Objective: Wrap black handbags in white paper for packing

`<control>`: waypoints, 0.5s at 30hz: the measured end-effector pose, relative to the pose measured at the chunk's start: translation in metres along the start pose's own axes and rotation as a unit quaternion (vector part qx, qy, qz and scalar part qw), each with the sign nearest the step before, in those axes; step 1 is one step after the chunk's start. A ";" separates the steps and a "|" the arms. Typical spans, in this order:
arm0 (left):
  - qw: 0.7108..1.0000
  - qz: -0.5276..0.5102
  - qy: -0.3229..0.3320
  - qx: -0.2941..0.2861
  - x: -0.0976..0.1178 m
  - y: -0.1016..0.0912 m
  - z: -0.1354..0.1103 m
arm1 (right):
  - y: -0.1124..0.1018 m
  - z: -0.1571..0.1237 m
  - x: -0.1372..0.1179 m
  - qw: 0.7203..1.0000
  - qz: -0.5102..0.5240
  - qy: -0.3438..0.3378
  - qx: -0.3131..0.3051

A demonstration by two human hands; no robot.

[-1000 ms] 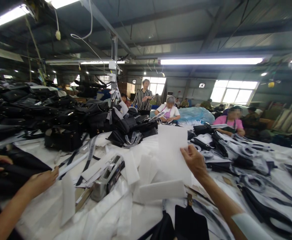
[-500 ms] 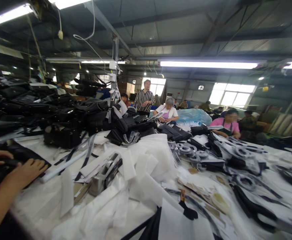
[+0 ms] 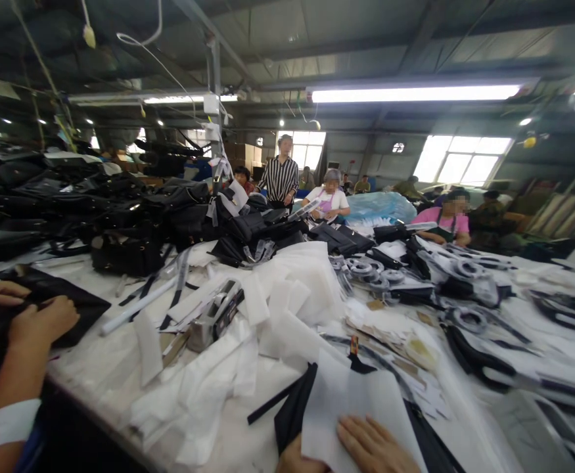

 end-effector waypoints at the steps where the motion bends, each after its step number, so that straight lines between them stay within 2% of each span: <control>1: 1.000 -0.012 0.003 -0.008 0.012 0.015 -0.007 | -0.002 0.001 -0.005 1.000 -0.006 -0.005 0.000; 4: 0.999 -0.044 0.010 0.010 0.033 0.047 -0.025 | -0.007 0.003 -0.013 0.999 -0.028 0.041 -0.021; 6: 0.997 -0.057 0.000 0.046 0.037 0.060 -0.034 | -0.005 -0.001 -0.017 0.996 -0.029 0.069 -0.050; 8: 0.996 -0.066 -0.015 0.058 0.036 0.069 -0.040 | -0.001 -0.008 -0.021 0.995 -0.027 0.073 -0.069; 12: 0.998 -0.069 -0.011 0.006 0.031 0.072 -0.047 | 0.007 -0.018 -0.026 0.996 -0.056 0.058 -0.048; 15: 0.993 -0.114 0.010 -0.024 0.027 0.059 -0.041 | 0.008 -0.015 -0.032 0.993 -0.108 0.036 -0.014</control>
Point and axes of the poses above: each hand's wrist, its own z-axis towards the middle knuckle, its own y-axis out of the palm, x = y × z, the point moved 4 cm from there along z, towards the middle knuckle, and after that the axes turned 13 degrees about x, right-handed, at the moved point
